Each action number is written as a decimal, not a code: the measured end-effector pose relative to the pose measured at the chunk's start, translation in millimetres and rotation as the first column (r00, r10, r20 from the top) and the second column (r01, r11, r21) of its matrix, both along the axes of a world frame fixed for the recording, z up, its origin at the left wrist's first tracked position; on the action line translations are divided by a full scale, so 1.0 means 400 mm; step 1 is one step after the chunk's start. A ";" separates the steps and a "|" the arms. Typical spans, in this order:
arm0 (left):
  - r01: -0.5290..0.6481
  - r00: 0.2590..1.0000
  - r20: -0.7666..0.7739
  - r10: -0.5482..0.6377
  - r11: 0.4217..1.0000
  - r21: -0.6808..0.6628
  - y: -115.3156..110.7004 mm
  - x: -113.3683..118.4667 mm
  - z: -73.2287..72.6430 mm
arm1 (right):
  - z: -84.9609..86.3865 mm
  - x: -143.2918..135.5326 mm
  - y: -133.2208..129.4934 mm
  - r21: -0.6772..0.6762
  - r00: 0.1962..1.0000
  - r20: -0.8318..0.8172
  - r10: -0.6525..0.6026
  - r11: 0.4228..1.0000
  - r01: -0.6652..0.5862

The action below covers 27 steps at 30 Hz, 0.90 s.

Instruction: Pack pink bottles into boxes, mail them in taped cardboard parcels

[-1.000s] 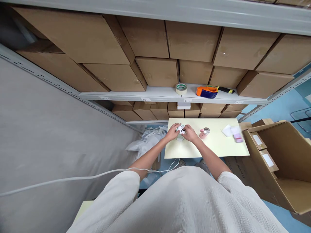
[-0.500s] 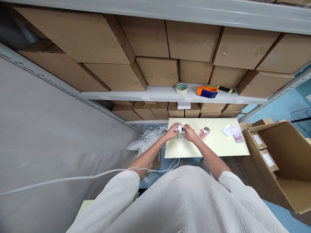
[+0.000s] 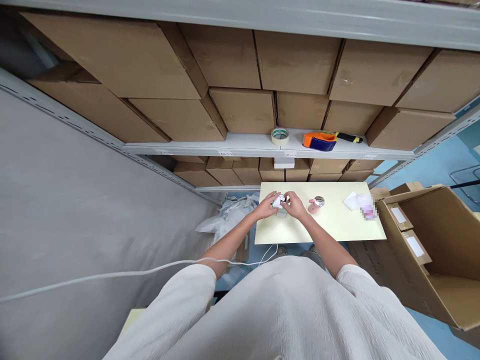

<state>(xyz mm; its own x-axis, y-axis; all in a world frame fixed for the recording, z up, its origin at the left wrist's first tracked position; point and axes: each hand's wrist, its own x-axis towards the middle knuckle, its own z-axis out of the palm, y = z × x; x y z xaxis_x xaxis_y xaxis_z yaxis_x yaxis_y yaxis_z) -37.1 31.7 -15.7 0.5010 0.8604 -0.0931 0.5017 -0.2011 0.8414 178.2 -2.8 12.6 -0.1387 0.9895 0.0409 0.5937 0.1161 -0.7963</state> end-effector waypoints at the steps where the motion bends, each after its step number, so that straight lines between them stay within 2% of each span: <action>1: 0.010 1.000 -0.004 -0.010 1.000 0.010 -0.002 0.000 -0.001 | -0.001 0.000 0.000 -0.001 0.999 -0.042 -0.001 1.000 0.001; 4: 0.021 1.000 -0.004 -0.021 0.999 0.025 -0.001 0.000 -0.002 | -0.004 0.003 0.000 -0.026 0.991 -0.132 0.013 1.000 -0.017; 8: 0.036 0.999 0.008 -0.036 0.999 0.024 0.001 0.004 0.000 | -0.010 0.006 0.006 -0.034 0.989 -0.150 0.008 0.999 -0.013; 14: 0.064 0.998 -0.023 -0.063 0.997 0.033 -0.007 0.021 0.002 | -0.037 0.003 0.020 -0.069 0.994 -0.042 -0.097 0.993 0.094; 21: 0.055 0.998 -0.021 -0.054 0.998 0.042 -0.014 0.024 0.002 | -0.043 0.003 0.023 -0.052 0.998 0.047 -0.036 0.998 0.038; 27: 0.015 0.999 -0.036 -0.014 0.999 0.039 -0.015 0.036 -0.011 | -0.036 -0.008 0.030 -0.085 0.977 0.202 -0.071 0.992 0.090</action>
<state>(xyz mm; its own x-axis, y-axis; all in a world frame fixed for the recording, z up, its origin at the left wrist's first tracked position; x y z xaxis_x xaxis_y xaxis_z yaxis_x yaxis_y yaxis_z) -22.6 25.6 -20.0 0.5104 0.8565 -0.0769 0.5277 -0.2414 0.8144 175.1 9.2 -2.0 -0.0548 0.9959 -0.0723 0.7453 -0.0074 -0.6667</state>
